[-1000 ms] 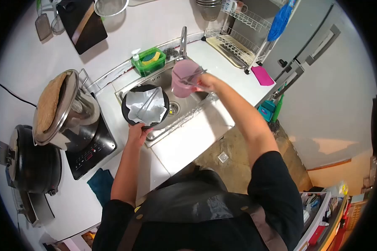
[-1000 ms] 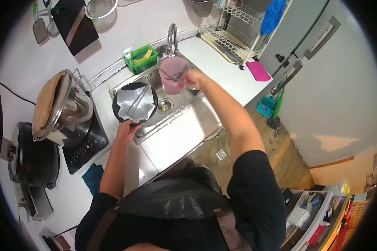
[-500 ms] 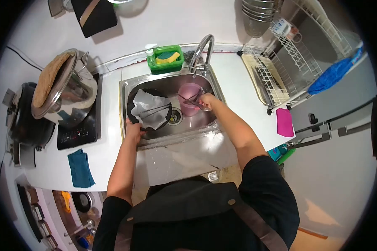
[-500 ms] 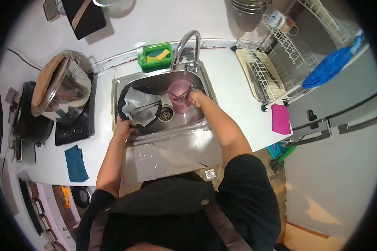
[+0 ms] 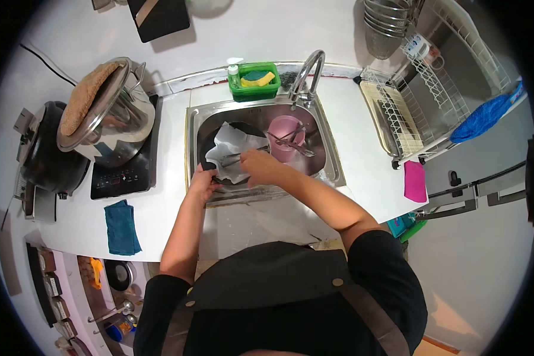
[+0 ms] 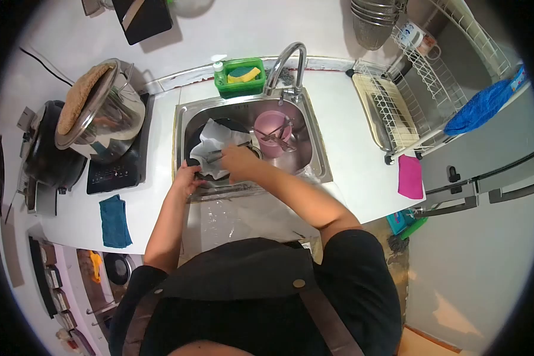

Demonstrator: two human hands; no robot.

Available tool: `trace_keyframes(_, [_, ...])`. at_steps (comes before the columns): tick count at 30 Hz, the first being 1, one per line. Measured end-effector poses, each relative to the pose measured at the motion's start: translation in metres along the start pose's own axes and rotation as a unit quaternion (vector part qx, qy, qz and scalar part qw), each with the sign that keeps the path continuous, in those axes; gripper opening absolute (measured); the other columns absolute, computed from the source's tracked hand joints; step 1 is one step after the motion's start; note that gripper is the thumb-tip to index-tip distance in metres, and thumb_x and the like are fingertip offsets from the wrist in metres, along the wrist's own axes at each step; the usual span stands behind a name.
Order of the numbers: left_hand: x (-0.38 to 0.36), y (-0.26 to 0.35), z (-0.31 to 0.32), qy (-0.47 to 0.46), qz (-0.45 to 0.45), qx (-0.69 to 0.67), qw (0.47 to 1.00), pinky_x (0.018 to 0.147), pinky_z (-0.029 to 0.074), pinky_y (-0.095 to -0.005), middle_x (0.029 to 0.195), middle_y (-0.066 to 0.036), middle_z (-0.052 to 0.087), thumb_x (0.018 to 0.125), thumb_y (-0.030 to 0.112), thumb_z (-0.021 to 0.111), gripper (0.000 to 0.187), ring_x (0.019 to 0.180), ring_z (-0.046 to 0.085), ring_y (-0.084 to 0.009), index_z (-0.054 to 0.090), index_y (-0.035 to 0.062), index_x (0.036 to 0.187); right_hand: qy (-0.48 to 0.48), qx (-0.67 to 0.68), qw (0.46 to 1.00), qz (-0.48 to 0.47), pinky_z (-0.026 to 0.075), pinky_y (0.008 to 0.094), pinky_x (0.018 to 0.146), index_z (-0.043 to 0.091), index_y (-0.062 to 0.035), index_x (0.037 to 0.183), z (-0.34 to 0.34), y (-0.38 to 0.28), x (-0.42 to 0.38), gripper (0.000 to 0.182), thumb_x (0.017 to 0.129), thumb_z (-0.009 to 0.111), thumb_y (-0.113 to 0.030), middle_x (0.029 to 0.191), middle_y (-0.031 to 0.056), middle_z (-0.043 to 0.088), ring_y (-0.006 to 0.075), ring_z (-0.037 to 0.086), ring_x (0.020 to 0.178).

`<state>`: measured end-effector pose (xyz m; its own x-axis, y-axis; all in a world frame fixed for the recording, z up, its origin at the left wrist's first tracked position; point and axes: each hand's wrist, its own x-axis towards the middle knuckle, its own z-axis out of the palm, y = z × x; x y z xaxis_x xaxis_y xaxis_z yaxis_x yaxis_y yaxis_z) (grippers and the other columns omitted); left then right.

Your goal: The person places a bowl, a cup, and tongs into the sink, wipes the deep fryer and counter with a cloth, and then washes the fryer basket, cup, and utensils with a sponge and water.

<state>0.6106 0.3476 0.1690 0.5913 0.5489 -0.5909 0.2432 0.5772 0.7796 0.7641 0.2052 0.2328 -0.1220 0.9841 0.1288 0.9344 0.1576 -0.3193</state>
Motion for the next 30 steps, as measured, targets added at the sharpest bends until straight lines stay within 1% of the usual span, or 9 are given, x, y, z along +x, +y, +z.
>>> trace_keyframes(2, [0.0,0.002,0.006,-0.001,0.013,0.004,1.0,0.046,0.051,-0.037,0.097,-0.009,0.053,0.077,0.003,0.045,0.042,0.071,0.057,-0.0236,0.032,0.0167,0.116,-0.083,-0.007,0.996,0.023,0.043,0.0372,0.074,0.062,-0.0083,0.088,0.011,0.008,0.008,0.02,0.07,0.059,-0.014,0.078,0.0124,0.058,0.0291,0.055,0.079])
trace_keyframes(5, [0.016,-0.002,0.007,0.013,0.0,0.009,1.0,0.053,0.051,-0.0441,0.107,-0.012,0.048,0.08,0.006,0.043,0.043,0.083,0.056,-0.0302,0.027,0.0182,0.119,0.014,0.185,0.98,0.076,0.043,0.0379,0.071,0.057,-0.0062,0.088,0.019,0.022,0.018,0.018,0.077,0.054,-0.02,0.075,0.0147,0.057,0.029,0.056,0.075])
trace_keyframes(13, [0.069,-0.017,0.032,0.073,-0.096,-0.093,0.988,0.074,0.04,-0.063,0.128,-0.019,0.029,0.088,0.014,0.033,0.042,0.105,0.042,-0.0442,0.014,0.0163,0.126,0.322,0.43,0.732,0.419,0.042,0.0321,0.052,0.044,-0.0014,0.088,0.023,0.051,0.05,0.032,0.086,0.046,-0.033,0.07,0.0097,0.051,0.0156,0.055,0.067])
trace_keyframes(15, [0.073,-0.019,0.033,0.087,-0.115,-0.09,0.985,0.075,0.041,-0.0626,0.128,-0.019,0.03,0.087,0.01,0.034,0.045,0.105,0.044,-0.0434,0.015,0.0146,0.126,0.372,0.415,0.737,0.383,0.043,0.0296,0.052,0.042,-0.0012,0.094,0.021,0.054,0.054,0.037,0.079,0.058,-0.031,0.076,0.0071,0.05,0.015,0.053,0.068])
trace_keyframes(17, [0.082,-0.022,0.032,0.073,-0.156,-0.14,0.975,0.083,0.033,-0.0649,0.131,-0.015,0.029,0.088,0.008,0.03,0.042,0.112,0.04,-0.0404,0.021,0.014,0.128,0.479,0.105,0.848,0.199,0.044,0.0262,0.057,0.041,-0.0024,0.101,-0.002,0.047,0.037,0.043,0.07,0.067,-0.017,0.085,0.0059,0.05,0.014,0.053,0.072])
trace_keyframes(19, [0.105,-0.033,0.027,0.095,-0.188,-0.152,0.966,0.084,0.033,-0.0635,0.13,-0.015,0.032,0.087,0.007,0.03,0.04,0.112,0.04,-0.0389,0.025,0.0108,0.127,0.403,0.242,0.842,0.266,0.044,0.0256,0.061,0.04,-0.0032,0.103,-0.059,0.018,0.008,0.043,0.067,0.065,-0.009,0.089,0.0059,0.05,0.0138,0.052,0.075])
trace_keyframes(20, [0.118,-0.039,0.023,0.115,-0.216,-0.166,0.955,0.085,0.034,-0.0621,0.129,-0.016,0.034,0.086,0.007,0.031,0.039,0.111,0.041,-0.0374,0.029,0.0076,0.125,0.317,0.37,0.812,0.321,0.045,0.0251,0.064,0.039,-0.0039,0.105,-0.074,0.011,-0.011,0.046,0.065,0.063,-0.001,0.092,0.0059,0.05,0.0136,0.052,0.077])
trace_keyframes(22, [0.142,-0.055,0.015,0.114,-0.227,-0.144,0.956,0.083,0.036,-0.0617,0.128,-0.017,0.034,0.087,0.012,0.029,0.037,0.109,0.043,-0.0394,0.03,0.0074,0.124,0.492,0.491,0.69,0.202,0.042,0.0218,0.056,0.043,-0.0045,0.101,-0.084,-0.002,-0.058,0.041,0.063,0.054,0.005,0.085,0.0029,0.051,0.0077,0.05,0.07])
trace_keyframes(30, [0.148,-0.054,0.028,0.094,-0.239,-0.039,0.966,0.087,0.033,-0.0596,0.124,-0.019,0.04,0.087,0.013,0.028,0.037,0.109,0.043,-0.0368,0.036,0.0027,0.122,0.693,0.35,0.484,0.404,0.046,0.0257,0.063,0.048,0.0048,0.101,-0.081,-0.092,-0.341,0.041,0.06,0.053,0.002,0.084,0.0061,0.054,0.0138,0.052,0.068])
